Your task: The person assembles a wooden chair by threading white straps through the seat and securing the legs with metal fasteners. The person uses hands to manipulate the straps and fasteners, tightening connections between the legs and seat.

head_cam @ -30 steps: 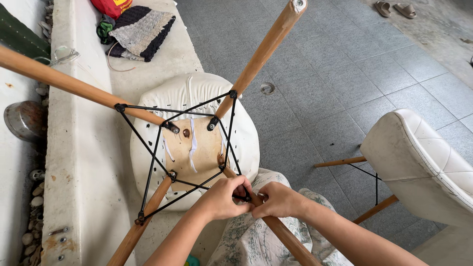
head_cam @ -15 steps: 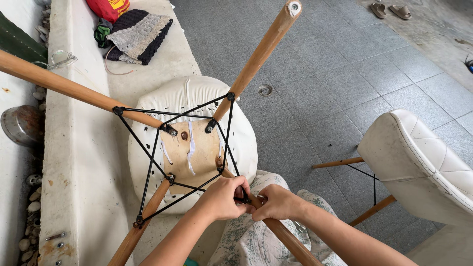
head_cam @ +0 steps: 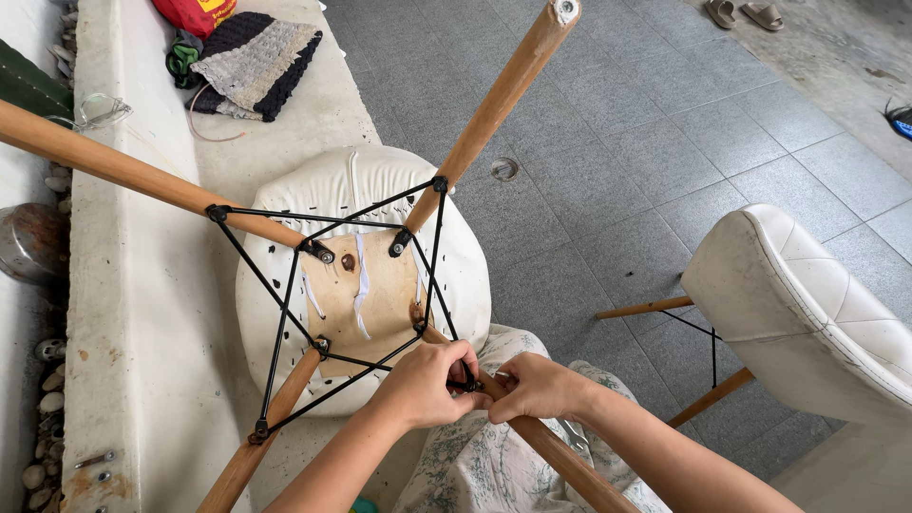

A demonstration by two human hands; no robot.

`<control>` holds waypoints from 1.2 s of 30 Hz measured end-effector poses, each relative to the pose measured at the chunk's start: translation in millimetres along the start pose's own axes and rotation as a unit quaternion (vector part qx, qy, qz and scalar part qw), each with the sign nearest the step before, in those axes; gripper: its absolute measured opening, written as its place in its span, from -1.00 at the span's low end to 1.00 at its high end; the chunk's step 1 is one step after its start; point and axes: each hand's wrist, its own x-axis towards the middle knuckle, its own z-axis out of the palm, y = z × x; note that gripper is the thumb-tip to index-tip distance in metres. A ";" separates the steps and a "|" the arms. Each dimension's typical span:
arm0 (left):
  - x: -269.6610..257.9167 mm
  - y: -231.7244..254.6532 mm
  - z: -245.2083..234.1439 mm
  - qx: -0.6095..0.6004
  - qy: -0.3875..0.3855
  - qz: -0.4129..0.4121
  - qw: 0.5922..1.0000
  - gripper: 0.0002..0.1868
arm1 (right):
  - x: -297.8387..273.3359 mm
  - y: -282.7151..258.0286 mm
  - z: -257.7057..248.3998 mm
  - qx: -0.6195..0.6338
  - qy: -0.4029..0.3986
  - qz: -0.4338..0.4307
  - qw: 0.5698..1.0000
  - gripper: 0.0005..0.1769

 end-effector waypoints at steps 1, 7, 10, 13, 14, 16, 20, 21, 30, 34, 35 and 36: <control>0.6 -1.1 -2.6 -0.011 0.008 0.007 1.000 -0.60 | 1.9 -1.9 -2.3 0.009 0.001 -0.005 1.000 -0.74; -3.8 3.7 -3.1 0.041 0.025 0.019 0.999 -0.40 | 3.2 -3.6 -14.0 0.070 -0.019 0.000 0.997 -0.73; -5.5 9.3 2.7 0.032 0.058 0.018 0.998 -0.35 | 4.9 -1.0 -18.2 0.033 -0.038 -0.037 0.998 -0.62; -7.6 10.9 8.1 -0.010 0.065 -0.006 0.998 -0.35 | 6.0 2.9 -22.1 0.035 -0.014 -0.022 0.999 -0.63; -8.8 10.1 6.4 -0.007 0.088 0.031 0.996 -0.40 | 7.7 2.4 -22.5 0.047 -0.010 -0.029 0.998 -0.62; -17.7 8.7 9.4 -0.010 0.133 0.099 0.986 -0.49 | 6.1 5.6 -19.4 0.070 -0.009 -0.035 0.997 -0.59; -33.5 4.5 7.8 -0.004 0.123 0.031 0.992 -0.52 | 8.5 5.4 -10.8 0.047 0.006 -0.017 0.999 -0.56; -36.7 3.7 10.7 0.011 0.139 0.059 0.989 -0.56 | 9.6 6.8 -6.8 0.046 0.005 -0.013 0.999 -0.56; -16.5 -13.5 18.5 -0.189 0.150 -0.092 0.966 -0.80 | 6.9 41.7 10.8 0.377 -0.069 0.033 0.923 -0.47; 2.5 -23.7 12.7 -0.218 0.102 -0.135 0.961 -0.80 | 13.3 60.2 10.2 0.443 -0.056 0.040 0.894 -0.64; 6.9 -25.2 12.1 -0.246 0.087 -0.141 0.955 -0.79 | 15.6 64.1 9.5 0.460 -0.078 0.039 0.884 -0.72; 12.0 -26.1 11.9 -0.274 0.072 -0.147 0.948 -0.78 | 18.7 67.1 9.1 0.476 -0.100 0.039 0.873 -0.80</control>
